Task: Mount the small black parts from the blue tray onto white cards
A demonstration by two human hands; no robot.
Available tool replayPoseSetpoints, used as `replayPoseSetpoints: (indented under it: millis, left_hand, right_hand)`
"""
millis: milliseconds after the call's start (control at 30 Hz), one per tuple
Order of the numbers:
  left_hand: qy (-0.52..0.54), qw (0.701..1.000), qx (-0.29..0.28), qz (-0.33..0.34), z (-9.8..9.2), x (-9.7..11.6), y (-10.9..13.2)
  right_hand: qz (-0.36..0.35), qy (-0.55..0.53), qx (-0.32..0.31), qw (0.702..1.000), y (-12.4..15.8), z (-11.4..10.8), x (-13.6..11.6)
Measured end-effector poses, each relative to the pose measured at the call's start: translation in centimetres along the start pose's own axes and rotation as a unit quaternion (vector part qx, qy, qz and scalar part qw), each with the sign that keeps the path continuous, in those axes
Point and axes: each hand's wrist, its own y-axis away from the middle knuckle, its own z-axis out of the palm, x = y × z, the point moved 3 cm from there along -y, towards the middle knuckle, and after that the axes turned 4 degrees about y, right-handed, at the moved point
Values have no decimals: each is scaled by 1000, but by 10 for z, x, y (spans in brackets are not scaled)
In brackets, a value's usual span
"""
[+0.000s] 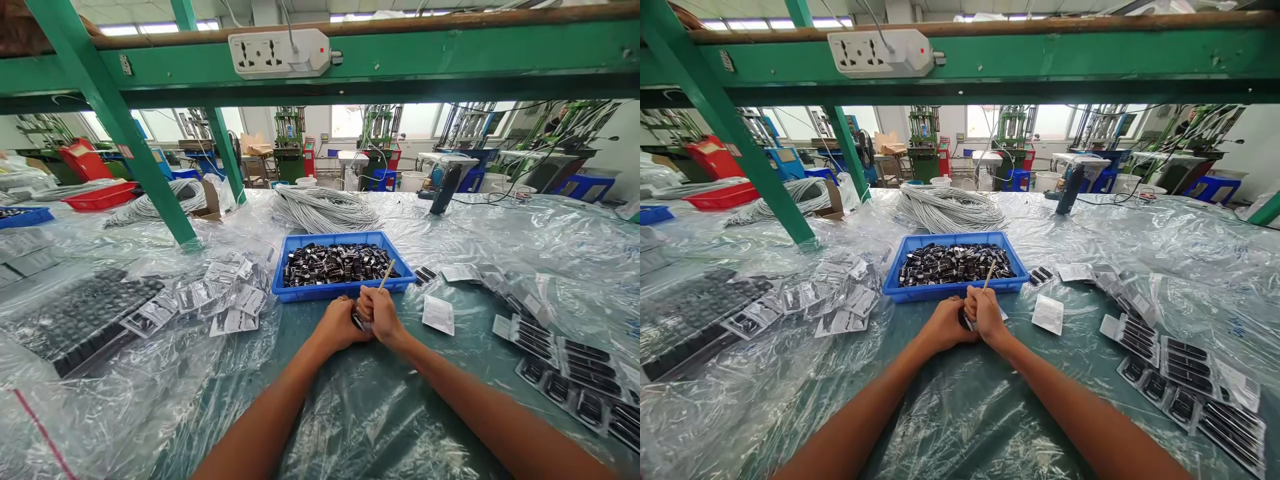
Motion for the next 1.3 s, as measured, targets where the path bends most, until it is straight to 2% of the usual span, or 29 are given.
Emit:
replayPoseSetpoints:
  millis: [67,133,300,467,700,833,1000,1033,1100,1200,1300]
  left_hand:
    - [-19,1000,-13,-10,0,2,1]
    - [-47,998,-30,-17,-1,4,3]
    - [-99,992,-79,-19,-2,11,9]
    - [-119,990,-62,-35,3,16,10]
    - [-129,990,-44,-19,5,17,7]
    - [-143,989,-34,-20,5,17,7]
    - [-152,987,-40,-31,5,18,7]
    - [-153,987,-45,-32,5,18,8]
    - [-156,986,-55,-32,3,19,10]
    - [-161,985,-54,-24,2,22,13]
    - [-143,989,-47,15,6,25,13]
  right_hand:
    - [69,5,-55,996,3,-3,-5]
    - [89,-11,-70,994,1,-8,-11]
    - [-42,-70,47,996,-20,-24,-20]
    - [-59,-52,62,995,-22,-26,-13]
    - [-66,-40,81,994,-19,-16,0]
    - [-36,-35,43,998,-10,-14,-3]
    - [97,21,-95,991,5,-19,-16]
    - [114,18,-105,988,5,-22,-18]
    - [96,-11,-68,993,-2,-31,-23]
    - [5,-55,35,998,-14,-46,-26]
    - [-32,-57,62,996,-20,-53,-23]
